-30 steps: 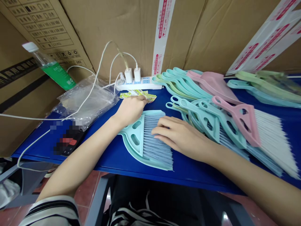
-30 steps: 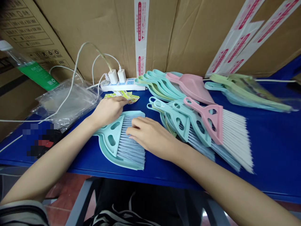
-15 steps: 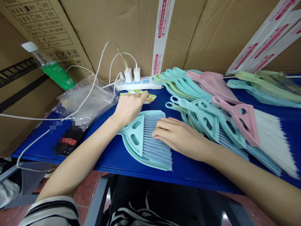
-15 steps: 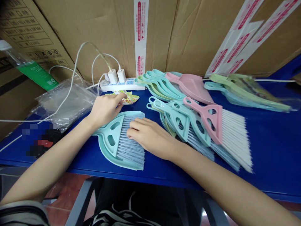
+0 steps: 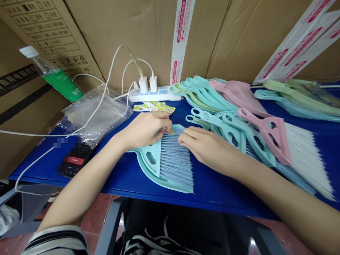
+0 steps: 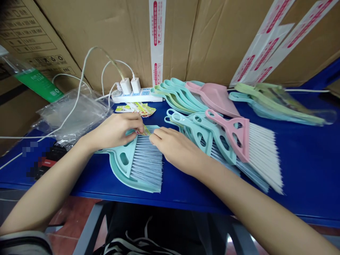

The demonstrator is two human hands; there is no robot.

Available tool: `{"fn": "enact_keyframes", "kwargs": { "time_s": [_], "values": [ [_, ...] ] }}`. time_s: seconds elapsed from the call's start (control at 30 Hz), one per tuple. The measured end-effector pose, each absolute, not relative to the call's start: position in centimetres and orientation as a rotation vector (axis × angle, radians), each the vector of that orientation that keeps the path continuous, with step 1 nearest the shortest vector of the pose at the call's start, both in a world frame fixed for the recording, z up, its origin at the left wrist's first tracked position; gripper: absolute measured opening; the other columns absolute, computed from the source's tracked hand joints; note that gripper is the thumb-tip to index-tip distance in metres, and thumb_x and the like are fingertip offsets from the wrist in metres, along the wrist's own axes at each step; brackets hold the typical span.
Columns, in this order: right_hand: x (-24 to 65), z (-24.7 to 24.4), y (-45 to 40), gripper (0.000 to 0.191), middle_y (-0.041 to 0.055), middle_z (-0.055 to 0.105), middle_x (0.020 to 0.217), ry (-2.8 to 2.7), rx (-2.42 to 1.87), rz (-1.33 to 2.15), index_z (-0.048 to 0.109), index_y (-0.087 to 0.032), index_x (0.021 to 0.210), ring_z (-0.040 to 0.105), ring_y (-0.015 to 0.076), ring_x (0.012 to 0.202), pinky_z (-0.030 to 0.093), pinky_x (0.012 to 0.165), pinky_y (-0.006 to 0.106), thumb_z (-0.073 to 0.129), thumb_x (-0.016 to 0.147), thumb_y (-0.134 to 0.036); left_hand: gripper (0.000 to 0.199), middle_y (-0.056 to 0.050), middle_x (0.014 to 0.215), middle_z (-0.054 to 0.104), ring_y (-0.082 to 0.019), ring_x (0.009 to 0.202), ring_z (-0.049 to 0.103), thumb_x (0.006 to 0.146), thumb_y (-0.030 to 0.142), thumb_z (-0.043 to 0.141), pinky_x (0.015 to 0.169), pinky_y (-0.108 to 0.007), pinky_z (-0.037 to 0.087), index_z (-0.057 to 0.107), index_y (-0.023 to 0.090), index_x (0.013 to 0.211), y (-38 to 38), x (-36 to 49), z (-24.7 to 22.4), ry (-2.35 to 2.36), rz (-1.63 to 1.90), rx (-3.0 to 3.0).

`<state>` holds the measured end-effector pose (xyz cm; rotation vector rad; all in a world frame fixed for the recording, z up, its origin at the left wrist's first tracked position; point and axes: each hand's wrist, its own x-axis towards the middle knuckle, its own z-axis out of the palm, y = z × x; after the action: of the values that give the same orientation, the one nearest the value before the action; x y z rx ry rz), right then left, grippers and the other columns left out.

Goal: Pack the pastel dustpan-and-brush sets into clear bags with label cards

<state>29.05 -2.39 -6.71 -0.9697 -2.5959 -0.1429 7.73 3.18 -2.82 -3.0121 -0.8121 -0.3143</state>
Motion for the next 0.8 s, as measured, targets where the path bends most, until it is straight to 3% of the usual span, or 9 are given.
{"fn": "enact_keyframes", "kwargs": {
  "time_s": [0.33,0.63,0.8],
  "values": [
    [29.7,-5.9,-2.3,0.016,0.0016,0.065,0.070,-2.473,-1.248,0.009,0.057,-0.021,0.079,0.061,0.0174,0.062,0.039,0.056,0.027,0.050,0.093,-0.017,0.024,0.001,0.083,0.071,-0.012,0.077,0.064,0.072,-0.001,0.052,0.071,-0.023,0.047,0.065,0.018,0.081,1.9,8.1,-1.8,-0.642,-0.197,-3.536],
    [29.4,-6.5,-2.2,0.025,0.0052,0.070,0.079,-2.538,-1.186,-0.178,0.065,-0.020,0.085,0.065,0.0202,0.073,0.041,0.061,0.029,0.044,0.090,-0.006,0.022,0.000,0.080,0.067,-0.012,0.073,0.060,0.075,-0.003,0.056,0.069,-0.022,0.048,0.060,0.018,0.077,0.9,8.6,-1.8,-0.535,0.022,-3.792],
    [29.2,-6.5,-2.3,0.025,0.0071,0.066,0.082,-2.522,-1.130,-0.220,0.067,-0.017,0.093,0.062,0.0208,0.076,0.044,0.061,0.030,0.042,0.095,-0.014,0.019,-0.001,0.081,0.067,-0.013,0.074,0.060,0.078,0.000,0.059,0.071,-0.024,0.048,0.059,0.019,0.074,0.7,8.6,-1.8,-0.492,0.120,-3.825]
  ]
}}
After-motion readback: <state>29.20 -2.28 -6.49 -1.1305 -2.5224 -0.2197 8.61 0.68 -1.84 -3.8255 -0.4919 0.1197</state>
